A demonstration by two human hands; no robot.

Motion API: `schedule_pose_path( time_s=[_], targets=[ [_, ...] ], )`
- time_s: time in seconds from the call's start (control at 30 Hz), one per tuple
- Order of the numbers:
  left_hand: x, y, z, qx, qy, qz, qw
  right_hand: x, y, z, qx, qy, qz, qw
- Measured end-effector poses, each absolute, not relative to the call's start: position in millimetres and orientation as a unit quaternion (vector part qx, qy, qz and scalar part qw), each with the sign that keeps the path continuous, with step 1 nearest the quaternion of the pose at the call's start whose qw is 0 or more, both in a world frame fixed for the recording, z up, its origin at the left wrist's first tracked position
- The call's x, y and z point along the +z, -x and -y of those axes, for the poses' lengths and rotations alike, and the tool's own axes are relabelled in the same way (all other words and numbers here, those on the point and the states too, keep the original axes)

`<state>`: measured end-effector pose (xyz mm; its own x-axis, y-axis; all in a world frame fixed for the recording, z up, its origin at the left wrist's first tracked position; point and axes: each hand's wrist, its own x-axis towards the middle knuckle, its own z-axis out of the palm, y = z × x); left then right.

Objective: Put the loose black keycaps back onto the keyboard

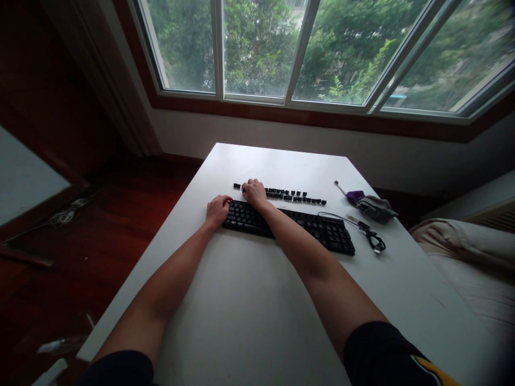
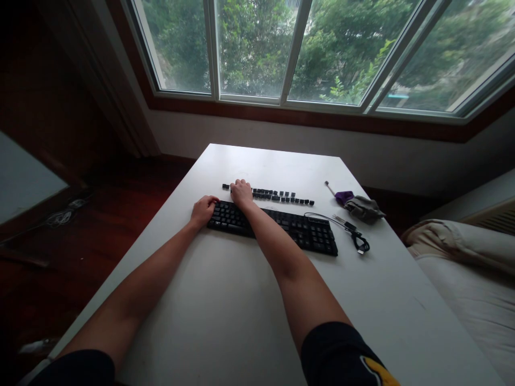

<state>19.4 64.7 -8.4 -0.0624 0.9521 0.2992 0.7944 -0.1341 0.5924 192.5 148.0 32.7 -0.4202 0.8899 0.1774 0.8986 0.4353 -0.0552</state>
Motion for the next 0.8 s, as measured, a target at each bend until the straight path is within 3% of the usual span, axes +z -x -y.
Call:
schedule_pose_path(
  time_s=[0.33, 0.47, 0.8],
  targets=[
    [-11.0, -19.4, -65.0, 0.341, -0.674, -0.645, 0.115, 40.1, -232.2, -118.8, 0.127, 0.445, 0.867, 0.186],
    [-10.2, -19.4, -64.2, 0.336, -0.671, -0.65, 0.118, 35.8, -241.0, -108.7, 0.173, 0.45, 0.862, 0.155],
    [-11.7, -18.2, -66.1, 0.348, -0.676, -0.638, 0.119, 47.3, -229.3, -107.9, 0.136, 0.478, 0.864, 0.083]
  ],
)
